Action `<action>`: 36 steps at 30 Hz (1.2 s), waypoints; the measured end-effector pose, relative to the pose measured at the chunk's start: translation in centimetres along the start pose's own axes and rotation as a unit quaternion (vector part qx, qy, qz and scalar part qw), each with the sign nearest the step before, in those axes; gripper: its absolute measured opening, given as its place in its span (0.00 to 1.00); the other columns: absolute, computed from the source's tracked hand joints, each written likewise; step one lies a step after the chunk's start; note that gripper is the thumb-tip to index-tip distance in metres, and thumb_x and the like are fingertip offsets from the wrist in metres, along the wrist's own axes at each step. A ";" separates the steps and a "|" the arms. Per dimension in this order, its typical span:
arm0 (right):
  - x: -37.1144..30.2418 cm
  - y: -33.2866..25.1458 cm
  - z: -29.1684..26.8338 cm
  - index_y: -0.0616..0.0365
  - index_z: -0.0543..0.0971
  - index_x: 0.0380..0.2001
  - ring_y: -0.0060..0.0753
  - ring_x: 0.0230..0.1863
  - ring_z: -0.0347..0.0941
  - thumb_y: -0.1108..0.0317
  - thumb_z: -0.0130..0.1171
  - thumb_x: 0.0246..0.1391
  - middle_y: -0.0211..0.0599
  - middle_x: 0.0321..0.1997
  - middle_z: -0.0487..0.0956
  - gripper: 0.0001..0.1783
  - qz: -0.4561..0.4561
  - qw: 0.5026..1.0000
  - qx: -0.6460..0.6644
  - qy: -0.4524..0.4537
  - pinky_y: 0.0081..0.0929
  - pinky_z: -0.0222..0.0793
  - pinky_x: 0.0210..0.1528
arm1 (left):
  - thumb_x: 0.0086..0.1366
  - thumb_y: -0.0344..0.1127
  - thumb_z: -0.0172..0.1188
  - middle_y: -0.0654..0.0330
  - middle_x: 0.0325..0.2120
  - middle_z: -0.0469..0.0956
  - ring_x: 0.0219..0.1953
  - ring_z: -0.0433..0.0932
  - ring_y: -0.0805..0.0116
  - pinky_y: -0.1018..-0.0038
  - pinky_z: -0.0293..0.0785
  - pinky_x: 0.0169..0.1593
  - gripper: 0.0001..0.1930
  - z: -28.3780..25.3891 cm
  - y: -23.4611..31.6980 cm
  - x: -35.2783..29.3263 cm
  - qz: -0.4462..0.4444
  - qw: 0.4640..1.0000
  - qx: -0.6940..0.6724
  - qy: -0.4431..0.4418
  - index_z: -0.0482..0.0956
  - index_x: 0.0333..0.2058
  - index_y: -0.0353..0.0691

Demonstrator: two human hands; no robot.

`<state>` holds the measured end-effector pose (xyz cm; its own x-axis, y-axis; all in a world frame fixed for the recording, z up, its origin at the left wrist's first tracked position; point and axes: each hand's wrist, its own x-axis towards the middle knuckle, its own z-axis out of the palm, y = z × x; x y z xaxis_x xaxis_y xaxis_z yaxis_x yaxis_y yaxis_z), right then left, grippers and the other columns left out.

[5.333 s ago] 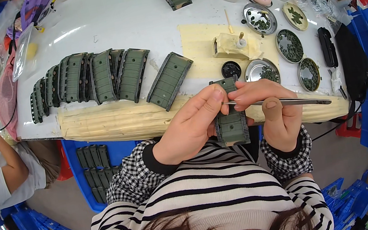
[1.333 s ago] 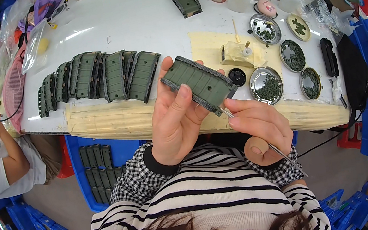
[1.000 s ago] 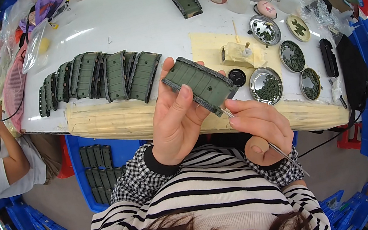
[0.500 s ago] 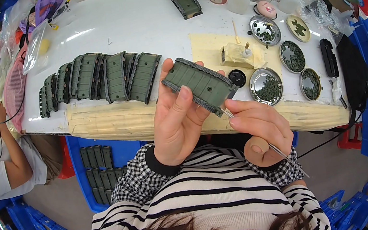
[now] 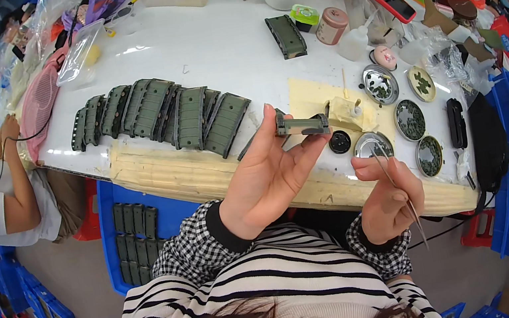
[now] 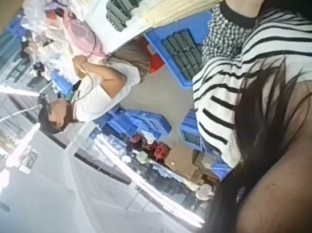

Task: Assembling and detailing small green plastic toy components using tweezers and a brush on a factory workbench.

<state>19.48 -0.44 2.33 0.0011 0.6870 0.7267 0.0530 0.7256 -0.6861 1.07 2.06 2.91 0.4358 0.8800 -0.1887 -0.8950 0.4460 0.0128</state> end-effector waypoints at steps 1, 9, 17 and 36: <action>0.1 -0.1 0.1 0.65 0.74 0.49 0.46 0.36 0.81 0.57 0.46 0.67 0.55 0.34 0.81 0.21 0.006 1.000 -0.006 -0.009 0.36 0.77 0.40 | 0.71 0.50 0.50 0.52 0.50 0.70 0.54 0.73 0.59 0.70 0.75 0.59 0.23 0.2 0.1 0.0 -0.005 1.000 0.009 -0.003 0.64 0.54 0.37; 0.9 -1.0 0.2 0.67 0.75 0.45 0.41 0.42 0.79 0.61 0.49 0.67 0.53 0.42 0.81 0.17 0.068 0.996 -0.036 -0.049 0.31 0.73 0.48 | 0.70 0.50 0.51 0.51 0.48 0.72 0.52 0.75 0.57 0.71 0.78 0.56 0.25 0.8 -0.3 0.1 0.016 0.999 0.039 0.032 0.64 0.54 0.34; 3.6 -0.8 1.4 0.61 0.79 0.44 0.45 0.45 0.78 0.75 0.70 0.41 0.44 0.42 0.82 0.22 0.038 0.969 -0.228 -0.089 0.30 0.71 0.48 | 0.71 0.54 0.47 0.56 0.51 0.70 0.56 0.72 0.55 0.70 0.78 0.54 0.22 -0.1 -0.8 -0.5 -0.068 0.996 0.053 -0.022 0.69 0.50 0.41; 4.8 0.8 -10.4 0.63 0.77 0.41 0.46 0.46 0.72 0.80 0.48 0.58 0.50 0.47 0.74 0.10 0.090 0.893 -0.433 -0.083 0.31 0.67 0.48 | 0.63 0.27 0.61 0.51 0.46 0.77 0.47 0.79 0.61 0.68 0.76 0.52 0.27 -2.5 0.0 -2.1 -0.204 0.917 0.307 -0.150 0.62 0.59 0.35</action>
<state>29.88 3.06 5.64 -0.0576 0.8382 0.5424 0.8193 0.3501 -0.4540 -0.03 -0.21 0.89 0.8123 0.5828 -0.0227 -0.4683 0.6749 0.5702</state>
